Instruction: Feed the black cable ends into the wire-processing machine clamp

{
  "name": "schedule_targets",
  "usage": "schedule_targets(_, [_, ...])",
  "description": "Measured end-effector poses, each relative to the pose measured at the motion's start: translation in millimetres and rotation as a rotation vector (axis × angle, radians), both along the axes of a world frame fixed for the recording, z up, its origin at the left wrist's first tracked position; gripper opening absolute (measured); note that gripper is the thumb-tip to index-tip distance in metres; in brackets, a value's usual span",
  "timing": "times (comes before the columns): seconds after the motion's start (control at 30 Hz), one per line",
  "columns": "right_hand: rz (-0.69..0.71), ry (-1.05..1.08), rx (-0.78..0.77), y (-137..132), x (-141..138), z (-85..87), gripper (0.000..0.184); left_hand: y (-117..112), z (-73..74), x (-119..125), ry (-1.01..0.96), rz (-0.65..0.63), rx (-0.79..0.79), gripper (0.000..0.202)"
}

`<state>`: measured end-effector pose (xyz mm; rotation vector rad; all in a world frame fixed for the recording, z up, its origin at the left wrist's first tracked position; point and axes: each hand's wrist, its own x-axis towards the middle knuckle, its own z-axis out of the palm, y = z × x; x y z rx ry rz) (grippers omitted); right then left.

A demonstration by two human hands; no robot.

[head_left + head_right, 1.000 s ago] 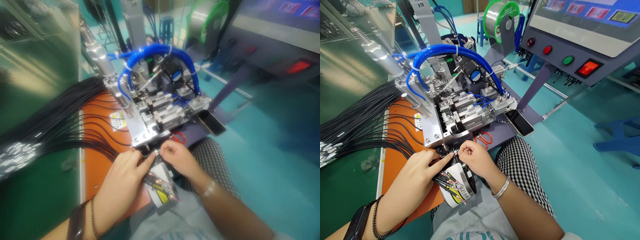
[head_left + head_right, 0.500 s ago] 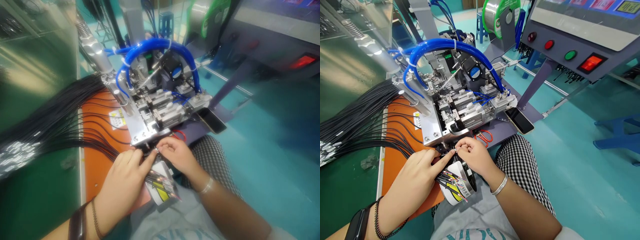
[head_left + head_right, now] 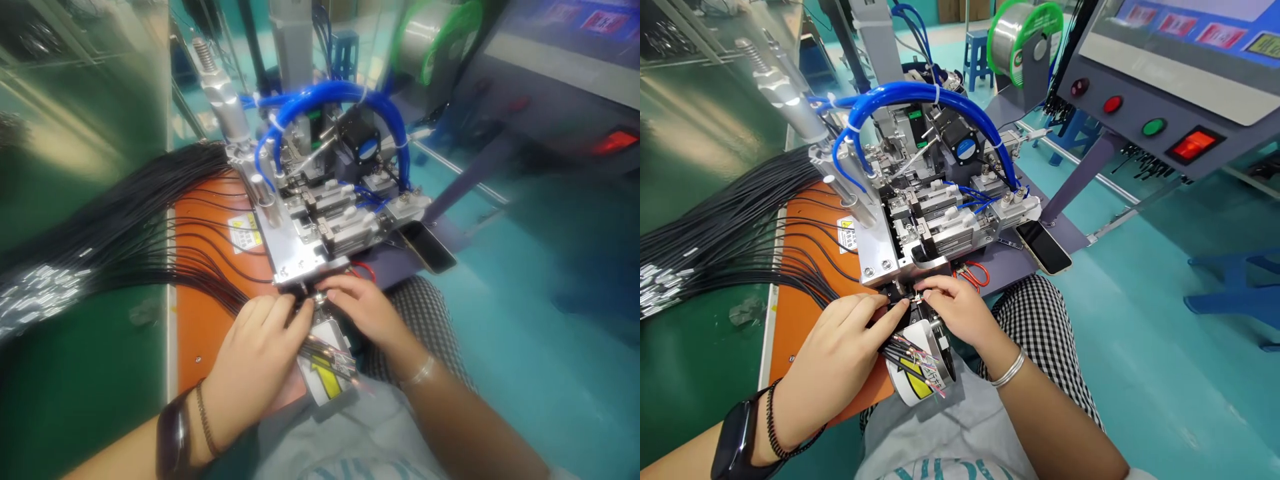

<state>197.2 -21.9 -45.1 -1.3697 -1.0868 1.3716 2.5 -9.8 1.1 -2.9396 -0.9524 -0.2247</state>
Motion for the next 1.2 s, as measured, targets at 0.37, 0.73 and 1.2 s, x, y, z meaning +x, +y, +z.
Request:
schedule_targets(0.37, [-0.04, -0.114, -0.049, 0.7, -7.1, 6.0, 0.012, -4.4, 4.1, 1.2, -0.008, 0.001, 0.004, 0.03])
schedule_targets(0.73, [-0.068, -0.341, 0.227, -16.7, 3.3, 4.5, 0.017, -24.8, 11.8, 0.5, 0.152, 0.119, 0.036, 0.05])
schedule_targets(1.2, [0.289, -0.747, 0.989, -32.1, -10.9, 16.3, 0.025, -2.7, 6.9, -0.5, 0.161, 0.198, 0.013, 0.033])
